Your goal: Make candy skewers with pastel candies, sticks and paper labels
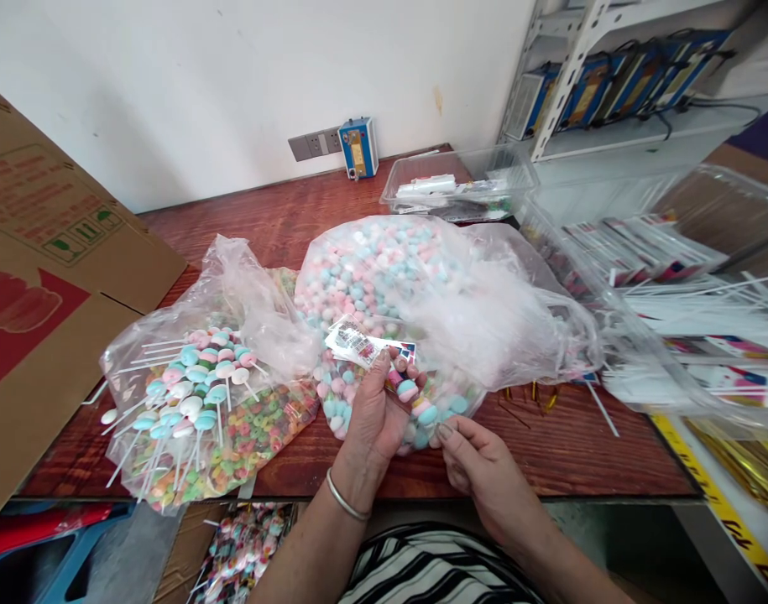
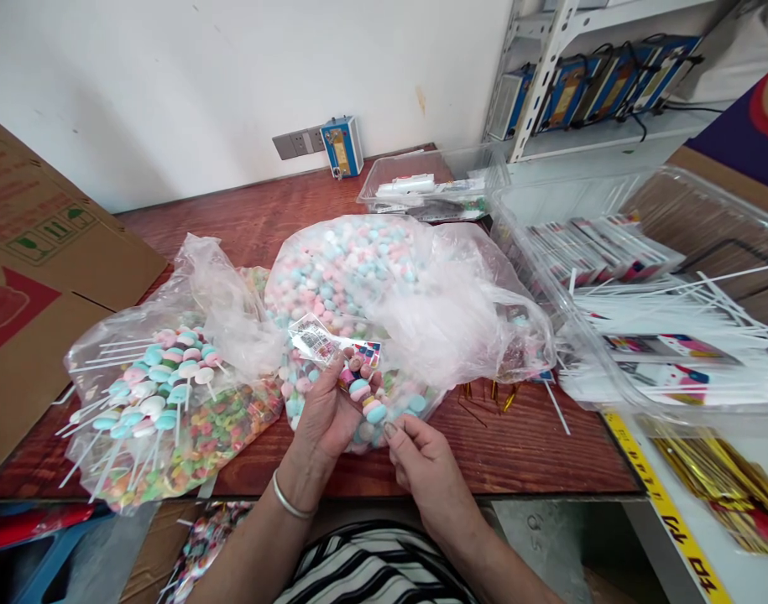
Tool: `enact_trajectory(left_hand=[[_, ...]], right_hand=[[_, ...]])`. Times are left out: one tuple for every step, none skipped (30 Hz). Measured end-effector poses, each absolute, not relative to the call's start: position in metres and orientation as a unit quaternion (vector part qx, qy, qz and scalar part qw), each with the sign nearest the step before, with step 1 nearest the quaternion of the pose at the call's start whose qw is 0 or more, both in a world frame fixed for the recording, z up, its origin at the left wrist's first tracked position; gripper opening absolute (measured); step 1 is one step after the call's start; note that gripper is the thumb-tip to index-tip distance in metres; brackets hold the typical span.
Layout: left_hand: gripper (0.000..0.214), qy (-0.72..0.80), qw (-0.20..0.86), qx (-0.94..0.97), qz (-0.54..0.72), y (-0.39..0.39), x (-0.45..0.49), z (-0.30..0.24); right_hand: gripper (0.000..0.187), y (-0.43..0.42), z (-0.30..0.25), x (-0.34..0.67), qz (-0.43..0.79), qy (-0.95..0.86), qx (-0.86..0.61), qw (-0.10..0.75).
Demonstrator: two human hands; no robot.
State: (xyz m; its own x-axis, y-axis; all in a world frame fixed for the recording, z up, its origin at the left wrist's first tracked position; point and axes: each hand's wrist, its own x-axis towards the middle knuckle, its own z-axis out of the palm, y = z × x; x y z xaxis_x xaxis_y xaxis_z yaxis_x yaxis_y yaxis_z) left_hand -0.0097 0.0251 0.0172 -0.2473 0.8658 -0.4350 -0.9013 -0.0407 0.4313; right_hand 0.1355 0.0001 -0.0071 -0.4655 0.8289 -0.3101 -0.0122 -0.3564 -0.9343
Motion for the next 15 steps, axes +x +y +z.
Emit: enact_trajectory(left_hand=[[0.008, 0.331, 0.612, -0.029, 0.718, 0.025, -0.008, 0.017], [0.01, 0.341, 0.608, -0.035, 0.716, 0.026, -0.006, 0.018], [0.012, 0.353, 0.604, -0.044, 0.714, 0.026, -0.004, 0.018], [0.014, 0.365, 0.598, -0.054, 0.712, 0.026, -0.003, 0.019], [0.016, 0.377, 0.591, -0.061, 0.71, 0.027, -0.001, 0.019], [0.017, 0.387, 0.587, -0.065, 0.708, 0.027, 0.001, 0.02], [0.018, 0.392, 0.587, -0.063, 0.706, 0.026, 0.003, 0.02], [0.018, 0.39, 0.591, -0.057, 0.704, 0.025, 0.005, 0.02], [0.017, 0.38, 0.599, -0.046, 0.703, 0.024, 0.007, 0.019], [0.017, 0.364, 0.613, -0.033, 0.7, 0.022, 0.008, 0.018], [0.016, 0.346, 0.632, -0.02, 0.693, 0.021, 0.009, 0.016], [0.015, 0.328, 0.653, -0.006, 0.683, 0.019, 0.009, 0.014], [0.015, 0.316, 0.668, 0.008, 0.673, 0.017, 0.008, 0.012], [0.017, 0.311, 0.677, 0.017, 0.666, 0.016, 0.006, 0.01], [0.019, 0.311, 0.678, 0.023, 0.665, 0.015, 0.004, 0.008]], right_hand=[[0.031, 0.0, -0.009, 0.136, 0.632, -0.565, -0.429, 0.313], [0.03, 0.0, -0.01, 0.137, 0.538, -0.648, -0.428, 0.328], [0.029, 0.0, -0.012, 0.138, 0.436, -0.72, -0.418, 0.341], [0.029, 0.0, -0.014, 0.139, 0.342, -0.775, -0.401, 0.349], [0.029, 0.001, -0.015, 0.139, 0.266, -0.811, -0.382, 0.355], [0.03, 0.001, -0.017, 0.139, 0.22, -0.83, -0.366, 0.359], [0.029, 0.002, -0.018, 0.138, 0.206, -0.836, -0.357, 0.363], [0.027, 0.003, -0.019, 0.137, 0.229, -0.827, -0.361, 0.364], [0.026, 0.004, -0.02, 0.137, 0.286, -0.804, -0.374, 0.363], [0.027, 0.006, -0.021, 0.136, 0.366, -0.763, -0.391, 0.363], [0.028, 0.007, -0.022, 0.135, 0.456, -0.706, -0.406, 0.361], [0.029, 0.009, -0.024, 0.135, 0.539, -0.642, -0.413, 0.356], [0.031, 0.01, -0.026, 0.135, 0.604, -0.584, -0.414, 0.351], [0.031, 0.011, -0.027, 0.135, 0.642, -0.543, -0.411, 0.351], [0.032, 0.012, -0.028, 0.136, 0.657, -0.525, -0.408, 0.356]])
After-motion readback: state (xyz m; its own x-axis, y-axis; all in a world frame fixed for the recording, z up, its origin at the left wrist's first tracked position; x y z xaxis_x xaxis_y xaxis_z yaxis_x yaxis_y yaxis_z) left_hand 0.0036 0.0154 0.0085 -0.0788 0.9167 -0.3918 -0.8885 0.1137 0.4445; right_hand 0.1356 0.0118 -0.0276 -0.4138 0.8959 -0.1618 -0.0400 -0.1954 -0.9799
